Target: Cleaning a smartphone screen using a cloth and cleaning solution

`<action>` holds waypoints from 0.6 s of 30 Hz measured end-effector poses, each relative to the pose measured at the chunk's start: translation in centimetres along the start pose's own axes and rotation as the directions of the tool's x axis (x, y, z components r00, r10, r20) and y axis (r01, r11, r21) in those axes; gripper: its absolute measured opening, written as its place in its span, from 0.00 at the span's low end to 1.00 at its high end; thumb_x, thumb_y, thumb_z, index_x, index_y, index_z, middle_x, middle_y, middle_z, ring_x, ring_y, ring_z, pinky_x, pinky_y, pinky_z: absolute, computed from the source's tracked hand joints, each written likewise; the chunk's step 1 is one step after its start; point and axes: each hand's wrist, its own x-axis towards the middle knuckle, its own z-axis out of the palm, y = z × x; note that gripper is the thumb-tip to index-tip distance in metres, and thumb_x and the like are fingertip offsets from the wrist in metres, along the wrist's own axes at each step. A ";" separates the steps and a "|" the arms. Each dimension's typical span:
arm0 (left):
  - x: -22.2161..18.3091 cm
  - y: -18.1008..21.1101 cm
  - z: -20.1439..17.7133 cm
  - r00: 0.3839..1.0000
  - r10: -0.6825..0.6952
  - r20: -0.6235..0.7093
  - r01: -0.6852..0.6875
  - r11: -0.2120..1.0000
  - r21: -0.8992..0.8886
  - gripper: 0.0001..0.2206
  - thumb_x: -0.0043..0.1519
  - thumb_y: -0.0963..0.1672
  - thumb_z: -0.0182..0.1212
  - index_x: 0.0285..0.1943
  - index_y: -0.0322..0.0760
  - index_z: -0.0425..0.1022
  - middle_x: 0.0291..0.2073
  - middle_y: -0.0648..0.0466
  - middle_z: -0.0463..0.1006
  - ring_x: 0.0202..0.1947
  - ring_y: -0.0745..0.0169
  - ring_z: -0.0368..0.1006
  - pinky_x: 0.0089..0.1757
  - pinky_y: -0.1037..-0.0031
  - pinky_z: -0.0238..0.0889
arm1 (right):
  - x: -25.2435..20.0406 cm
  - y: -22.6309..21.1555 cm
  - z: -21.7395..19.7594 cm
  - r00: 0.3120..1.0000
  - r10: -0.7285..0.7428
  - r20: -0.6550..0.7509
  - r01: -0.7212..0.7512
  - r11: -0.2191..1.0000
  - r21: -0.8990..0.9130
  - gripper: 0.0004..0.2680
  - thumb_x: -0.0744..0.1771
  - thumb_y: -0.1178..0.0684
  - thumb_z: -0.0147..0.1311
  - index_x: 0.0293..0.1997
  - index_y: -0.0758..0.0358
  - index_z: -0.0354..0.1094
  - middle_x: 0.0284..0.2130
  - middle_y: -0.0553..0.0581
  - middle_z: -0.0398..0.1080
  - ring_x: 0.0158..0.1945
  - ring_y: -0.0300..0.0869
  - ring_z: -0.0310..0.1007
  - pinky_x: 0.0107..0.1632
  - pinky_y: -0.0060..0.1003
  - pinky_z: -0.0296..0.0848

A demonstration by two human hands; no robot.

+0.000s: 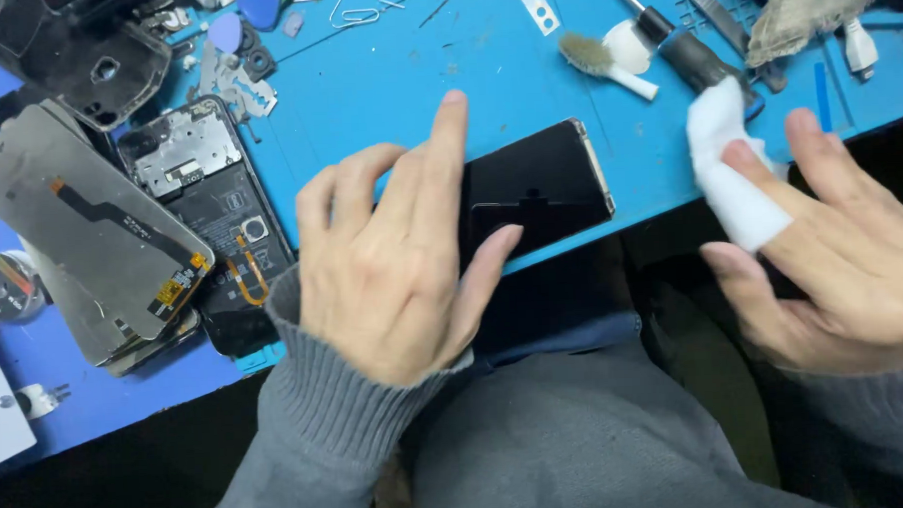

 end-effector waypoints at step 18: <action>5.0 2.6 -0.5 0.986 0.104 0.129 -0.072 0.970 -0.233 0.18 0.62 0.52 0.69 0.47 0.38 0.70 0.45 0.48 0.67 0.33 0.47 0.67 0.34 0.56 0.58 | 2.4 -0.6 -0.6 0.960 0.205 -0.192 -0.120 0.918 0.378 0.08 0.70 0.66 0.53 0.44 0.89 0.77 0.43 0.79 0.78 0.50 0.77 0.82 0.52 0.57 0.83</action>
